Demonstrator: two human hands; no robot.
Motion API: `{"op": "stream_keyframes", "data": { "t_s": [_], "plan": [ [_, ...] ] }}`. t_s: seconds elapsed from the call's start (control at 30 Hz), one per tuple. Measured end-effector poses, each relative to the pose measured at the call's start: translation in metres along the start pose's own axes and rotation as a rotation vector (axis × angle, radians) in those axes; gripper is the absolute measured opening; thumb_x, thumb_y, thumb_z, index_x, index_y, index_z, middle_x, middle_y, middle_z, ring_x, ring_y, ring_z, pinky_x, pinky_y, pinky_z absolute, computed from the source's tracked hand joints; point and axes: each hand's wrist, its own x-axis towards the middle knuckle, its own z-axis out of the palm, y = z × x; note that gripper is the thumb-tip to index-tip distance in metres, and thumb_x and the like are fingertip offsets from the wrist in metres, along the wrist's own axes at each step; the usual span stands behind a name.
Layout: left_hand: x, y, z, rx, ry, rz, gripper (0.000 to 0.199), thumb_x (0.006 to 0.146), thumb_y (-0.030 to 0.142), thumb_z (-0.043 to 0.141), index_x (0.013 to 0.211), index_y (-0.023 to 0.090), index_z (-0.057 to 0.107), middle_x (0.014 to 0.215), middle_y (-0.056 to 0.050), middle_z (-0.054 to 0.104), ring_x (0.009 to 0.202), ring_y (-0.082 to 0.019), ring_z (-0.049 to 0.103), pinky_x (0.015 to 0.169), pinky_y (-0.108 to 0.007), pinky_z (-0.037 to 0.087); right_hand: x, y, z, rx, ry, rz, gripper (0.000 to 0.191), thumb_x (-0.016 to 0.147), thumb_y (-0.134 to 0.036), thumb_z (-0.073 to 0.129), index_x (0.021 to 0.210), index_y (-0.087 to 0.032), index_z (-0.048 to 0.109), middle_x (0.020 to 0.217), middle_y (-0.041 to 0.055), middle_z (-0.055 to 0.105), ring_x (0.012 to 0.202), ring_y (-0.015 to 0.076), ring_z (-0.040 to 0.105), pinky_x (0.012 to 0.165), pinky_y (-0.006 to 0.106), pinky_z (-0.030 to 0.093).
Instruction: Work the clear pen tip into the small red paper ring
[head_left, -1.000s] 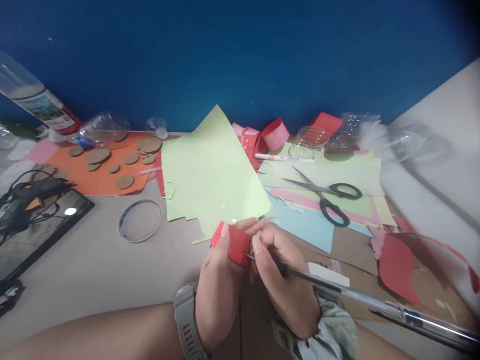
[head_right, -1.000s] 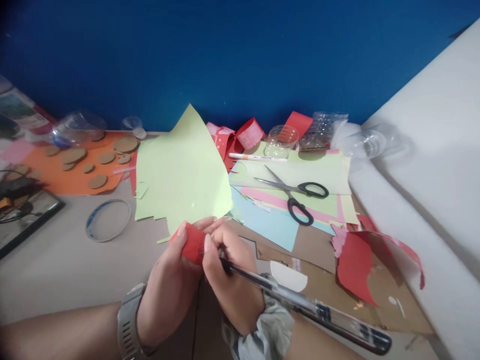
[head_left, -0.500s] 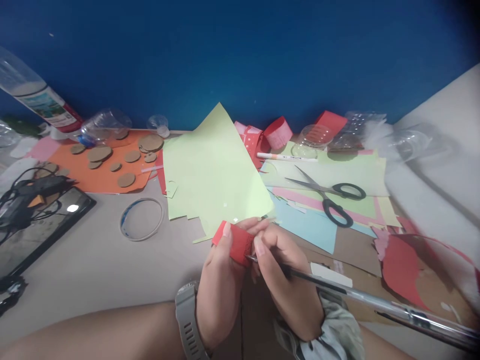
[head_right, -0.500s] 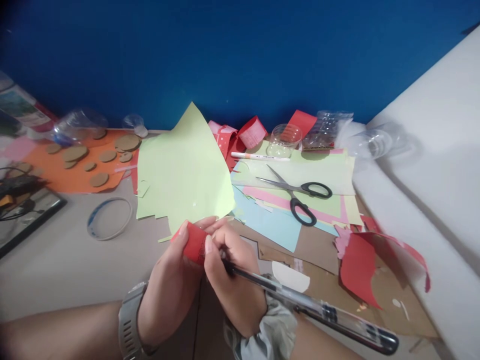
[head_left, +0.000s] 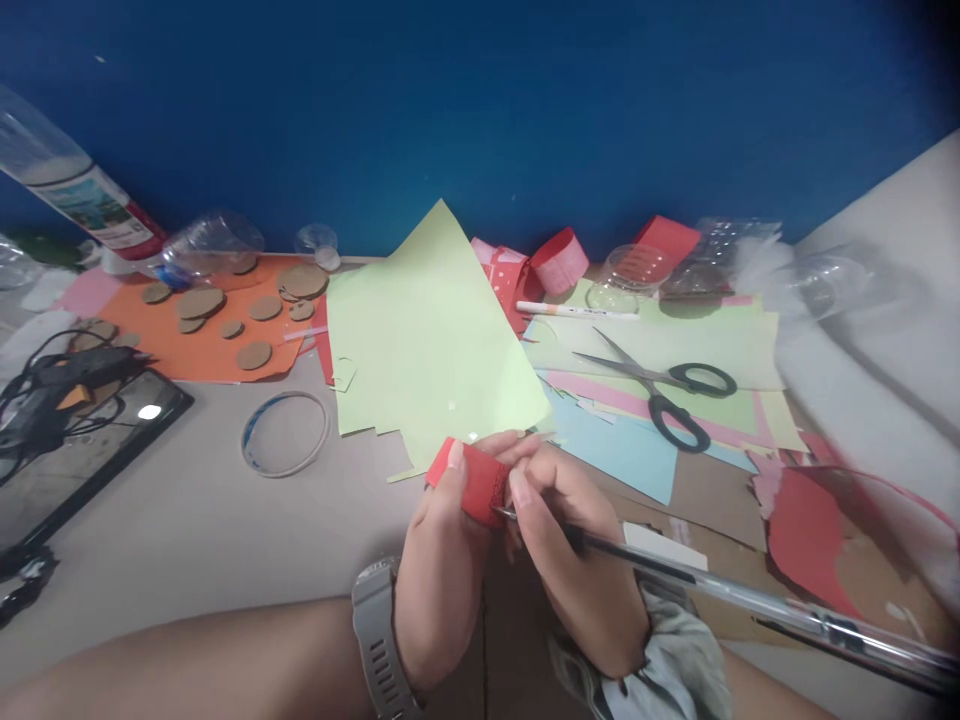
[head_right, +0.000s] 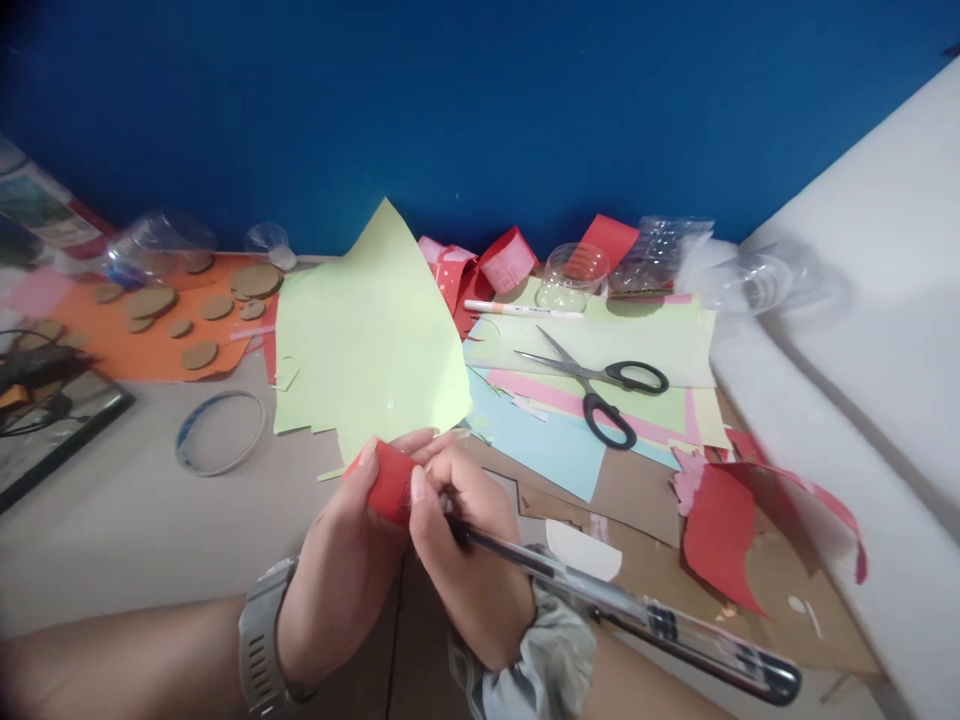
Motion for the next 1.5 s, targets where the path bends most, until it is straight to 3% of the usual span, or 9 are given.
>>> {"op": "stream_keyframes", "data": {
  "t_s": [0.43,0.7,0.9,1.07,1.33,1.5],
  "plan": [
    [0.0023,-0.0016,-0.0004,0.011,-0.025,0.012,0.050,0.115,0.050,0.048,0.119,0.018,0.086,0.128,-0.011,0.087,0.134,-0.036,0.072,0.125,-0.053,0.045,0.0017,0.0005,0.0017,-0.025,0.011,0.010,0.039,0.112,-0.032,0.058,0.074,-0.027,0.050,0.066,-0.0042,0.051,0.056,0.0164,0.048,0.054,0.031,0.040],
    [-0.0007,0.0010,-0.0005,0.024,-0.021,0.014,0.046,0.113,0.049,0.052,0.116,0.019,0.087,0.129,-0.010,0.087,0.141,-0.037,0.068,0.127,-0.051,0.042,0.0008,-0.0027,0.0011,-0.040,0.017,0.037,0.044,0.115,-0.044,0.057,0.075,-0.028,0.050,0.067,-0.0027,0.051,0.058,0.0181,0.049,0.055,0.033,0.042],
    [-0.0002,-0.0010,-0.0022,0.011,-0.023,0.027,0.042,0.113,0.048,0.055,0.117,0.020,0.087,0.135,-0.009,0.085,0.152,-0.037,0.059,0.129,-0.048,0.040,0.0025,-0.0011,-0.0007,-0.038,-0.005,-0.006,0.044,0.113,-0.037,0.060,0.072,-0.027,0.049,0.068,-0.0022,0.052,0.061,0.0183,0.049,0.057,0.032,0.043],
    [-0.0020,-0.0017,-0.0007,-0.022,-0.023,0.022,0.047,0.113,0.050,0.053,0.115,0.018,0.087,0.125,-0.010,0.087,0.144,-0.038,0.066,0.124,-0.051,0.045,0.0027,-0.0010,0.0002,-0.016,0.007,0.011,0.043,0.113,-0.039,0.060,0.073,-0.027,0.050,0.068,-0.0022,0.052,0.060,0.0180,0.049,0.055,0.031,0.042],
    [0.0004,-0.0003,-0.0017,-0.011,-0.015,-0.008,0.049,0.113,0.053,0.052,0.117,0.018,0.087,0.126,-0.011,0.088,0.135,-0.038,0.071,0.122,-0.052,0.045,0.0028,-0.0014,-0.0007,-0.006,-0.022,0.071,0.043,0.111,-0.038,0.062,0.072,-0.027,0.049,0.066,-0.0024,0.052,0.057,0.0175,0.049,0.053,0.032,0.041],
    [-0.0015,-0.0009,-0.0006,-0.029,-0.018,-0.005,0.048,0.112,0.053,0.054,0.113,0.020,0.088,0.122,-0.010,0.088,0.136,-0.038,0.071,0.121,-0.051,0.048,0.0036,-0.0027,0.0012,-0.003,0.008,0.003,0.041,0.110,-0.034,0.063,0.072,-0.027,0.049,0.068,-0.0026,0.051,0.059,0.0175,0.048,0.055,0.031,0.042]
  ]
}}
